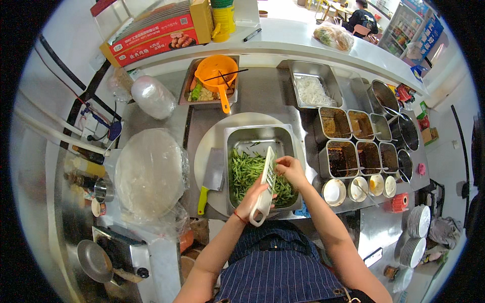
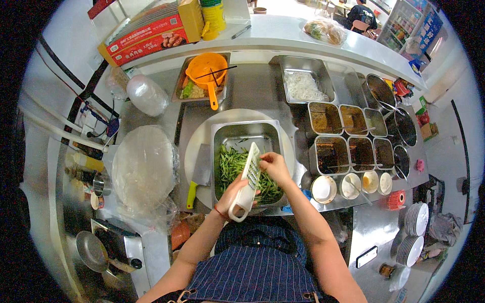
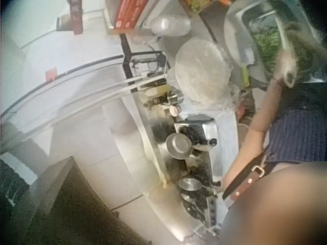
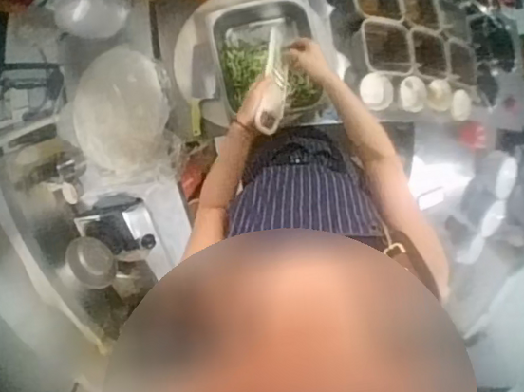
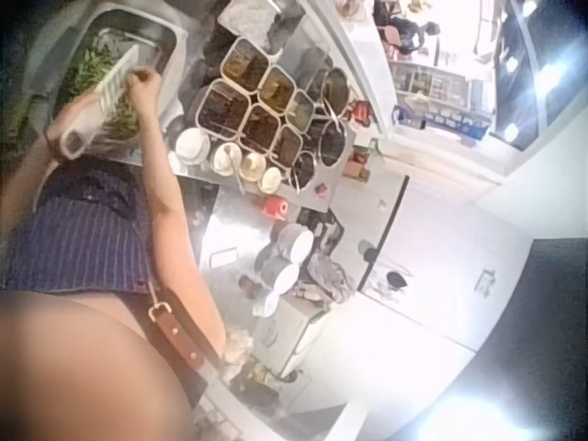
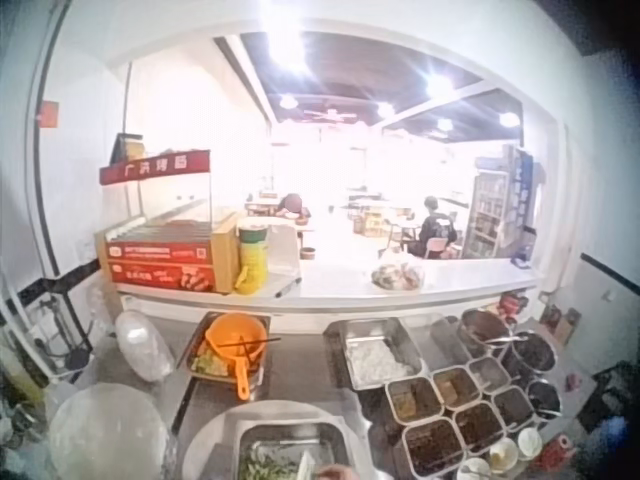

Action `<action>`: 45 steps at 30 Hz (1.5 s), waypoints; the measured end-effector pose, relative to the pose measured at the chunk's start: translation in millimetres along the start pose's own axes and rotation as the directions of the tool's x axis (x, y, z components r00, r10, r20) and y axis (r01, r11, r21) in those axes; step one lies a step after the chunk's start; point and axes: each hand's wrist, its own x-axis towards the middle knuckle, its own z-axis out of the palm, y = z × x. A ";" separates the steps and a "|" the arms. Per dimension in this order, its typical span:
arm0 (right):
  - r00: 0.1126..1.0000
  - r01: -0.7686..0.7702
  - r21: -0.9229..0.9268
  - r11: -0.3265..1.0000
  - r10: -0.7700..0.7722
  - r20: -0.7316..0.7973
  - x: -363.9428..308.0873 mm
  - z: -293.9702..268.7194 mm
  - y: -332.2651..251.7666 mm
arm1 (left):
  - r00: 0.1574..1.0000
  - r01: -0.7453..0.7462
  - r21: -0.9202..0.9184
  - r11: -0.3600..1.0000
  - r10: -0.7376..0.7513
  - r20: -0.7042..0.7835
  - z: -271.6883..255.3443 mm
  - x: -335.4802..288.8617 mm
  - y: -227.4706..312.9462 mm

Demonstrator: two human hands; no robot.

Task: The person assembles noodle dishes by layering noodles, shredded vegetables, and sauces into bowls, then transfers the contents into plastic bags. The person also grates green vegetables into a container using a handheld grater.

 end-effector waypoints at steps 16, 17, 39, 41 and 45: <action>0.891 0.108 -0.400 0.910 -0.267 -0.368 -82.8 -6.3 18.9 | 0.999 0.021 -0.743 0.669 0.006 0.034 3.7 -13.7 -31.6; 0.880 0.114 -0.418 0.901 -0.287 -0.378 -83.4 -6.2 21.1 | 0.999 0.044 -0.719 0.694 -0.044 0.018 13.5 -18.7 -22.7; 0.756 0.319 -0.660 0.680 -0.603 -0.256 -86.6 6.1 25.8 | 0.998 -0.039 -0.689 0.724 0.068 0.015 22.4 -39.5 -10.2; 0.746 0.323 -0.668 0.671 -0.615 -0.257 -85.7 7.1 28.3 | 0.996 -0.059 -0.666 0.744 0.088 0.010 7.5 -27.1 -15.3; 0.762 0.300 -0.615 0.729 -0.571 -0.305 -87.5 6.6 28.1 | 0.996 0.011 -0.683 0.730 0.049 0.069 8.0 -34.1 -7.2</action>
